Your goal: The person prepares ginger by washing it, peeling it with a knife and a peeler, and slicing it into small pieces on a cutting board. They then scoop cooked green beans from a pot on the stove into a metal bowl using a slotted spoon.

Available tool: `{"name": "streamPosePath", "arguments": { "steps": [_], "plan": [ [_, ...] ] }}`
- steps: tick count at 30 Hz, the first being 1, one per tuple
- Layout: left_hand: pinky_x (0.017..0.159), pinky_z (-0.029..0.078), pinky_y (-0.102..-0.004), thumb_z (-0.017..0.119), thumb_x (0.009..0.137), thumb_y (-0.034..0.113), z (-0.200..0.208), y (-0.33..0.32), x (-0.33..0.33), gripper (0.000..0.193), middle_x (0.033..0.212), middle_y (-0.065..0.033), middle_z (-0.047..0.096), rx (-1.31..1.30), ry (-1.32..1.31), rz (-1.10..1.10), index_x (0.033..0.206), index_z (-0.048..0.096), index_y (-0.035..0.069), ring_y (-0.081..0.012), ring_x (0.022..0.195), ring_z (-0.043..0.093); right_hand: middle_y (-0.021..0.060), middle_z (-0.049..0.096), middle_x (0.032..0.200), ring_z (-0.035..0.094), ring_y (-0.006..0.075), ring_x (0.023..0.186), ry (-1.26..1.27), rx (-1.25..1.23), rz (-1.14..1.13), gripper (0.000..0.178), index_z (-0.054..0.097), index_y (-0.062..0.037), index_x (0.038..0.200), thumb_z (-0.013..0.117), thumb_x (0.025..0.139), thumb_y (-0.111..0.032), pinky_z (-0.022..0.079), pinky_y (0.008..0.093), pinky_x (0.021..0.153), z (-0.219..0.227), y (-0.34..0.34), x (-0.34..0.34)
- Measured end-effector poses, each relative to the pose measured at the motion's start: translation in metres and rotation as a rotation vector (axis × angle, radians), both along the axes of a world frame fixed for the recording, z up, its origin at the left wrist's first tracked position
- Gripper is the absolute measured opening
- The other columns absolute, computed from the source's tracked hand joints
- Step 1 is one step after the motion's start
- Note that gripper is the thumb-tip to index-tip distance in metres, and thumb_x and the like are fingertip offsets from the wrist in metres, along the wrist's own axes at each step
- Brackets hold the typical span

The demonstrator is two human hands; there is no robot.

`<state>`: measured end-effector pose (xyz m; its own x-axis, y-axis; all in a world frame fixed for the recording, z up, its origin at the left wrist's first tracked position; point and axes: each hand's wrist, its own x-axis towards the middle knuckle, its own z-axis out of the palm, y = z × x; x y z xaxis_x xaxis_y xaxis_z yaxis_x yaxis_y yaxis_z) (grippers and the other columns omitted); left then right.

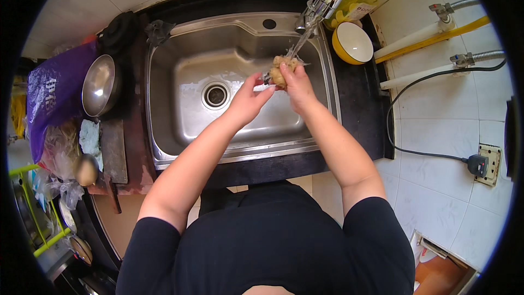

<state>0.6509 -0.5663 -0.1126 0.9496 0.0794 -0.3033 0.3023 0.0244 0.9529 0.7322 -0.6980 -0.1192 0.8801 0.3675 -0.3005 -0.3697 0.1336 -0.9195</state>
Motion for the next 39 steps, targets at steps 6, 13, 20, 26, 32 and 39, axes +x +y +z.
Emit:
{"name": "streamPosePath", "arguments": {
  "steps": [6,13,20,26,32,39],
  "plan": [
    [0.078,0.049,-0.0306,0.044,0.093,0.024,-0.023,-0.026,0.028,0.039,0.107,-0.0131,0.053,-0.197,-0.002,0.08,0.124,0.036,0.001,-0.0191,0.09,0.057,0.0063,0.059,0.087,0.057,0.0151,0.078,0.075,-0.054,-0.089,0.031,0.053,-0.004,0.101,0.041,0.093,-0.032,0.047,0.0277,0.066,-0.006,0.02,-0.009],
    [0.067,0.052,-0.0293,0.038,0.095,0.024,-0.042,-0.023,0.025,0.032,0.1,-0.0121,0.054,-0.074,-0.101,0.129,0.117,0.036,0.001,-0.0184,0.083,0.057,0.0035,0.059,0.085,0.055,0.0119,0.073,-0.014,0.023,0.008,0.028,0.057,-0.0048,0.098,0.044,0.092,-0.029,0.045,0.0258,0.063,-0.026,0.019,-0.007],
    [0.068,0.052,-0.0313,0.038,0.094,0.02,-0.038,-0.021,0.029,0.03,0.105,-0.0138,0.051,-0.376,0.032,0.266,0.117,0.033,0.001,-0.0204,0.089,0.056,0.0059,0.06,0.088,0.057,0.0141,0.078,-0.106,-0.051,-0.001,0.031,0.055,-0.0036,0.102,0.043,0.093,-0.03,0.046,0.027,0.069,-0.027,0.02,-0.012],
    [0.078,0.05,-0.0335,0.044,0.092,0.013,-0.047,-0.037,0.027,0.031,0.112,-0.013,0.047,-0.209,-0.085,0.173,0.118,0.032,0.004,-0.0201,0.096,0.054,0.0072,0.06,0.085,0.058,0.0151,0.073,0.043,-0.057,-0.038,0.031,0.054,-0.002,0.099,0.041,0.093,-0.029,0.047,0.0281,0.065,-0.036,0.017,0.006],
    [0.076,0.05,-0.0321,0.046,0.092,0.022,-0.04,-0.035,0.036,0.035,0.109,-0.011,0.05,-0.304,0.031,0.283,0.119,0.036,0.003,-0.0191,0.098,0.053,0.012,0.056,0.104,0.054,0.0204,0.096,-0.348,-0.168,0.032,0.037,0.048,-0.0025,0.116,0.038,0.093,-0.03,0.042,0.0309,0.084,-0.052,0.01,0.003],
    [0.066,0.047,-0.0293,0.04,0.093,0.032,-0.04,-0.032,0.055,0.035,0.092,-0.0092,0.058,-0.074,-0.008,0.423,0.106,0.05,0.001,-0.0174,0.083,0.057,0.0096,0.058,0.102,0.055,0.0166,0.094,0.006,-0.022,-0.057,0.032,0.048,-0.0022,0.114,0.046,0.091,-0.024,0.042,0.0278,0.083,-0.013,0.026,-0.006]
  ]
}}
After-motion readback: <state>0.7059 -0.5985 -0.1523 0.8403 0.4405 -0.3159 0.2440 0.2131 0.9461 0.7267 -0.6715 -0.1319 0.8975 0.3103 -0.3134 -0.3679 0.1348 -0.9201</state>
